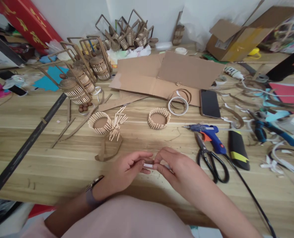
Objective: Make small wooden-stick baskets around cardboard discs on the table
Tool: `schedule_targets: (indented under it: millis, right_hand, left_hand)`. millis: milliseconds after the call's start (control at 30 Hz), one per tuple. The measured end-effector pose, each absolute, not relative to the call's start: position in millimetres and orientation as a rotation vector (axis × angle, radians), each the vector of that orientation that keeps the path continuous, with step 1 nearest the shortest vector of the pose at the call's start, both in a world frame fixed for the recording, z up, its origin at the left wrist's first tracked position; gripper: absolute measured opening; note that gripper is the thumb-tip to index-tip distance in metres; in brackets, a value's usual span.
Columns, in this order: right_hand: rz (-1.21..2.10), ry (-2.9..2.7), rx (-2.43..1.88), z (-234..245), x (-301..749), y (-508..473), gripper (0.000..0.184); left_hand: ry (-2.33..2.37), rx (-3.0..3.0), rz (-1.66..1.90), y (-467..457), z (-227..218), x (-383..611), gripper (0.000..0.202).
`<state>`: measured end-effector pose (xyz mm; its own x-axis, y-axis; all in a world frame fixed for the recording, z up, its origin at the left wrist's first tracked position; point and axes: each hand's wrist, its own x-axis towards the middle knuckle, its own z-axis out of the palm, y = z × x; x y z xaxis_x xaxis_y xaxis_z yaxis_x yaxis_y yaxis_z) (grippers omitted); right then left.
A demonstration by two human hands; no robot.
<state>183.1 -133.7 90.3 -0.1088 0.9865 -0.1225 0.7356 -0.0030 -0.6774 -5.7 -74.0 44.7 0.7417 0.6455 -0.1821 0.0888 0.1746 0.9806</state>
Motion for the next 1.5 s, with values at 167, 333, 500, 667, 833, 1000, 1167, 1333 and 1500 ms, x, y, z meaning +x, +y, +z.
schedule_targets:
  millis: [167, 333, 500, 667, 833, 1000, 1167, 1333, 1500]
  right_hand:
    - [0.856, -1.887, -1.802, 89.6, 183.9, -134.7, 0.014]
    - [0.864, -1.898, -1.785, 89.7, 185.0, -136.1, 0.013]
    - [0.84, -1.928, -1.805, 89.8, 184.0, -135.6, 0.014]
    - [0.857, -1.925, -1.81, 90.3, 183.2, -134.8, 0.015]
    - [0.863, -1.91, -1.832, 90.5, 182.9, -133.6, 0.015]
    - [0.842, -1.927, -1.847, 91.0, 182.4, -133.9, 0.015]
    - [0.827, -1.93, -1.881, 89.8, 182.2, -134.7, 0.015]
    - [0.834, -1.945, -1.922, 89.6, 182.1, -135.3, 0.015]
    - [0.849, -1.939, -1.931, 88.5, 181.5, -135.2, 0.016]
  left_hand:
    - [0.678, 1.388, 0.403, -74.0, 48.6, -6.9, 0.034]
    - [0.665, 1.395, 0.406, -73.5, 50.1, -7.0, 0.035]
    - [0.643, 1.394, 0.41, -72.6, 48.5, -7.1, 0.036]
    - [0.634, 1.389, 0.399, -72.8, 50.1, -7.7, 0.036]
    - [0.623, 1.359, 0.394, -73.7, 51.1, -7.6, 0.036]
    - [0.613, 1.368, 0.401, -73.6, 51.4, -7.7, 0.035]
    - [0.616, 1.37, 0.389, -73.6, 52.5, -7.8, 0.035]
    - [0.614, 1.353, 0.381, -74.0, 53.8, -7.8, 0.037]
    - [0.623, 1.34, 0.368, -74.6, 55.9, -10.2, 0.04]
